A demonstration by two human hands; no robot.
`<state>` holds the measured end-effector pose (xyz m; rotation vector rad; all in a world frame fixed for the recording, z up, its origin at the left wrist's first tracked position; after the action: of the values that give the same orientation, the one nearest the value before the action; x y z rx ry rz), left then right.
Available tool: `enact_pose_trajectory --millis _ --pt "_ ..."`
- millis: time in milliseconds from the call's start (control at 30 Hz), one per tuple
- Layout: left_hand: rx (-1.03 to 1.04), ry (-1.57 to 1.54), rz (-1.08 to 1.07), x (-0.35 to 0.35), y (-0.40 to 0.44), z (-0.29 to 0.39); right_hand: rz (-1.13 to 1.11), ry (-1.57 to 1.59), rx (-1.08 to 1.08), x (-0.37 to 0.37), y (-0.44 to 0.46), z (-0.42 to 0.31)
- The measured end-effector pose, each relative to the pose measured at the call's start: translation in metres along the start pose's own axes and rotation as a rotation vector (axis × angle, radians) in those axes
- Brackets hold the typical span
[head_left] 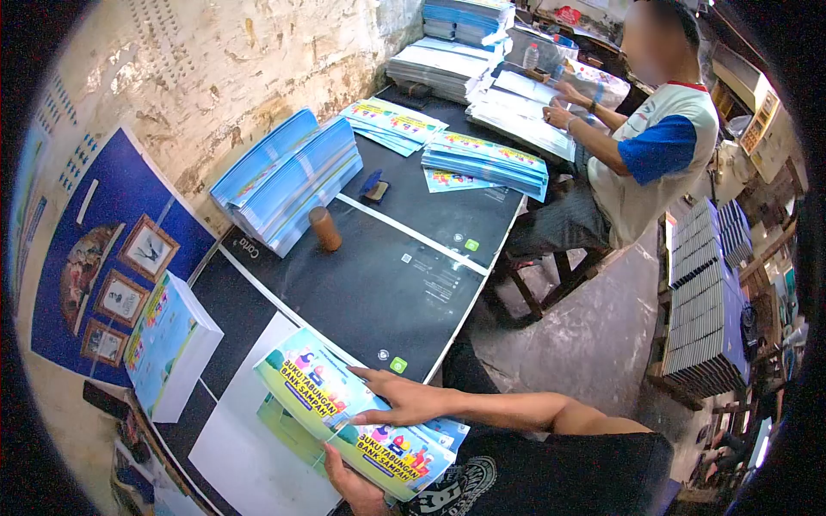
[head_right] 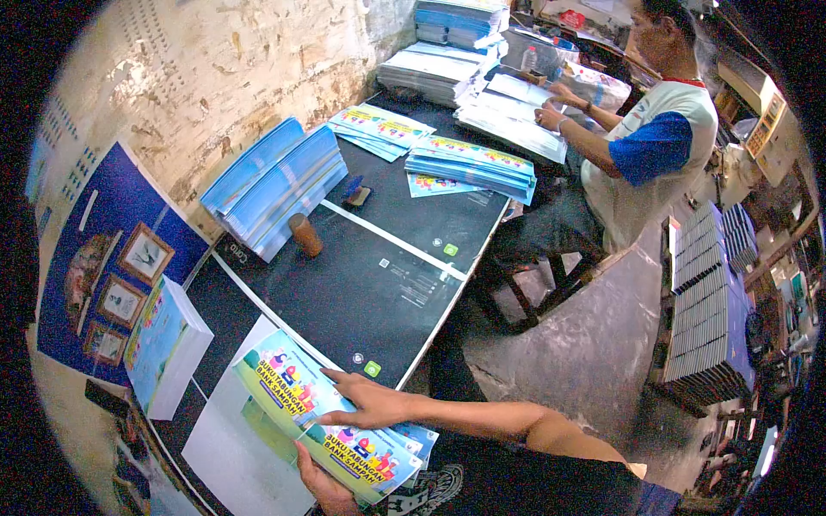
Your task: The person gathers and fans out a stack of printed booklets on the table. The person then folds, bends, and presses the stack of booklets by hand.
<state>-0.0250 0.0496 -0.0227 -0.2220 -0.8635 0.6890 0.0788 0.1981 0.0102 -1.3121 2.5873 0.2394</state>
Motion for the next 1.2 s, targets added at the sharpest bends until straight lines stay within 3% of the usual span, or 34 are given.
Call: enact_pose_trajectory --millis 467,567,600,700,800,833,867,933,1033,1067,1133,1200 --pt "-0.038 -0.026 0.107 -0.014 0.003 -0.006 -0.014 -0.040 -0.048 0.001 0.001 -0.001" --pt "0.482 1.012 -0.118 -0.002 -0.012 0.022 -0.046 -0.034 -0.024 -0.002 0.000 -0.005" --pt "0.476 0.862 -0.094 -0.005 -0.010 0.025 -0.051 -0.034 -0.032 -0.001 0.001 -0.006" --pt "-0.013 -0.035 0.145 -0.028 -0.005 0.024 -0.051 -0.029 -0.042 -0.001 0.001 -0.003" --pt "0.260 0.505 0.127 -0.114 -0.017 0.069 0.040 -0.034 -0.084 -0.003 0.000 0.007" --pt "0.354 0.688 0.121 -0.110 -0.023 0.083 0.112 -0.049 -0.140 -0.002 -0.002 0.012" --pt "0.420 0.639 0.201 -0.111 -0.029 0.090 0.182 -0.063 -0.194 -0.003 -0.004 0.013" --pt "0.553 0.532 0.364 -0.063 -0.051 0.108 0.092 -0.210 -0.136 0.001 -0.003 0.007" --pt "0.241 0.211 0.333 -0.109 -0.041 0.093 0.025 -0.360 -0.190 0.010 -0.002 0.007" --pt "0.232 0.184 0.267 -0.106 -0.033 0.083 0.038 -0.348 -0.214 0.011 -0.001 0.006" --pt "0.213 0.130 0.125 -0.051 -0.010 0.056 0.038 -0.289 -0.183 0.011 0.001 0.004" --pt "0.162 0.119 0.047 -0.037 0.004 0.029 0.003 -0.189 -0.067 0.011 0.001 -0.001"
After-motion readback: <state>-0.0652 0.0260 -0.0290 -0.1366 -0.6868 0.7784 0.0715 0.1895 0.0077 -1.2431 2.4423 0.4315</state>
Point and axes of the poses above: each hand's wrist, its own y-axis towards the middle knuckle, its own x-axis out of the palm, z = x × y, the point moved 6 cm from there along y, towards the middle knuckle, and after that the axes turned 6 degrees about z, right-handed, at the moved point
